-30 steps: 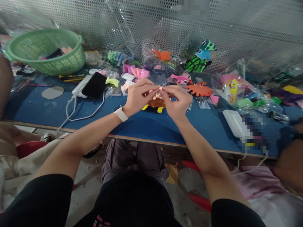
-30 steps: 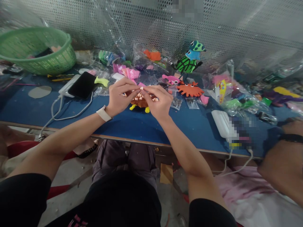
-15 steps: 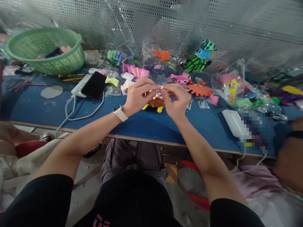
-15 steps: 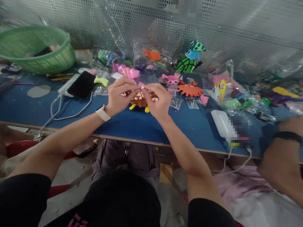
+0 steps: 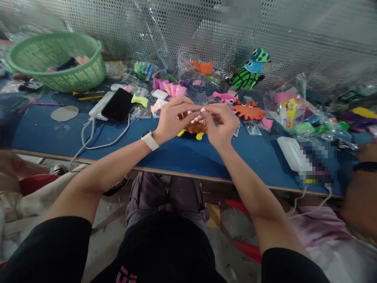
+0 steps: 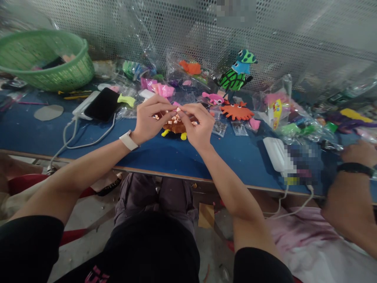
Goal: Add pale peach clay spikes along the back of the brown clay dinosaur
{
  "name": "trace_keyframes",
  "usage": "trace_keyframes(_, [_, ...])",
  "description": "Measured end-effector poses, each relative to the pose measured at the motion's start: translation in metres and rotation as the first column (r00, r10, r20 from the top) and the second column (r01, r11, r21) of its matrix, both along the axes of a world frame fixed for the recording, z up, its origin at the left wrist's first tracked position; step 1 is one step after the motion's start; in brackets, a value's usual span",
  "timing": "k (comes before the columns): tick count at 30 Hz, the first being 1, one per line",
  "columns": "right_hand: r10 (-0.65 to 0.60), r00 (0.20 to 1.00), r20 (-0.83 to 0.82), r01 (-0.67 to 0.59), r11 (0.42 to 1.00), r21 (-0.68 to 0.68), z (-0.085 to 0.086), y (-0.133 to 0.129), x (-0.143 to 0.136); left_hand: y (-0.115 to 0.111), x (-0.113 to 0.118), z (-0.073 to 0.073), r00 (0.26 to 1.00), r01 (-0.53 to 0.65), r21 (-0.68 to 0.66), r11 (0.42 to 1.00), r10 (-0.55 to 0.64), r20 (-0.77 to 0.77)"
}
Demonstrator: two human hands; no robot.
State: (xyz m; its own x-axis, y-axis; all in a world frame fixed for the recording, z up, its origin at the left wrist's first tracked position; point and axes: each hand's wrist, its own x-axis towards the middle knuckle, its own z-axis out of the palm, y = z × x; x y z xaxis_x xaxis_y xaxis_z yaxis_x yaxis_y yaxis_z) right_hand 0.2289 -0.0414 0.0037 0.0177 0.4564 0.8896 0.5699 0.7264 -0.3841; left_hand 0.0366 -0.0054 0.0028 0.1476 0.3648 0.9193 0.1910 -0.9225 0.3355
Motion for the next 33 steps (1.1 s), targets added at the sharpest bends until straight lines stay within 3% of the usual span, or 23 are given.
trace_keyframes(4, [0.065, 0.997, -0.039, -0.066, 0.998, -0.007, 0.0, 0.0, 0.0, -0.002, 0.0, 0.0, 1.0, -0.005, -0.076, 0.997, 0.004, -0.009])
trace_keyframes(10, [0.111, 0.992, -0.051, -0.109, 0.993, 0.052, 0.001, 0.001, -0.001, -0.003, 0.0, 0.001, 0.997, 0.079, -0.106, 0.991, -0.077, 0.026])
trace_keyframes(13, [0.124, 0.992, -0.04, -0.12, 0.989, 0.084, 0.002, 0.002, 0.0, -0.004, 0.001, 0.003, 0.989, 0.146, -0.199, 0.969, -0.137, 0.055])
trace_keyframes(15, [0.101, 0.995, -0.001, -0.101, 0.987, 0.125, 0.003, 0.003, 0.002, -0.006, 0.002, 0.005, 0.97, 0.241, -0.3, 0.923, -0.217, 0.114])
trace_keyframes(18, [0.025, 0.994, 0.104, -0.052, 0.963, 0.264, 0.004, 0.004, 0.005, -0.006, 0.003, 0.006, 0.909, 0.416, -0.433, 0.8, -0.356, 0.216])
trace_keyframes(22, [-0.06, 0.978, 0.2, -0.019, 0.93, 0.367, 0.004, 0.005, 0.008, -0.003, 0.004, 0.005, 0.838, 0.545, -0.509, 0.666, -0.462, 0.291])
trace_keyframes(28, [-0.106, 0.964, 0.242, 0.011, 0.932, 0.362, 0.003, 0.004, 0.01, -0.002, 0.003, 0.005, 0.803, 0.596, -0.502, 0.627, -0.489, 0.342])
trace_keyframes(33, [-0.046, 0.978, 0.204, -0.031, 0.934, 0.356, 0.001, 0.005, 0.01, -0.001, 0.004, 0.003, 0.785, 0.617, -0.524, 0.587, -0.506, 0.357])
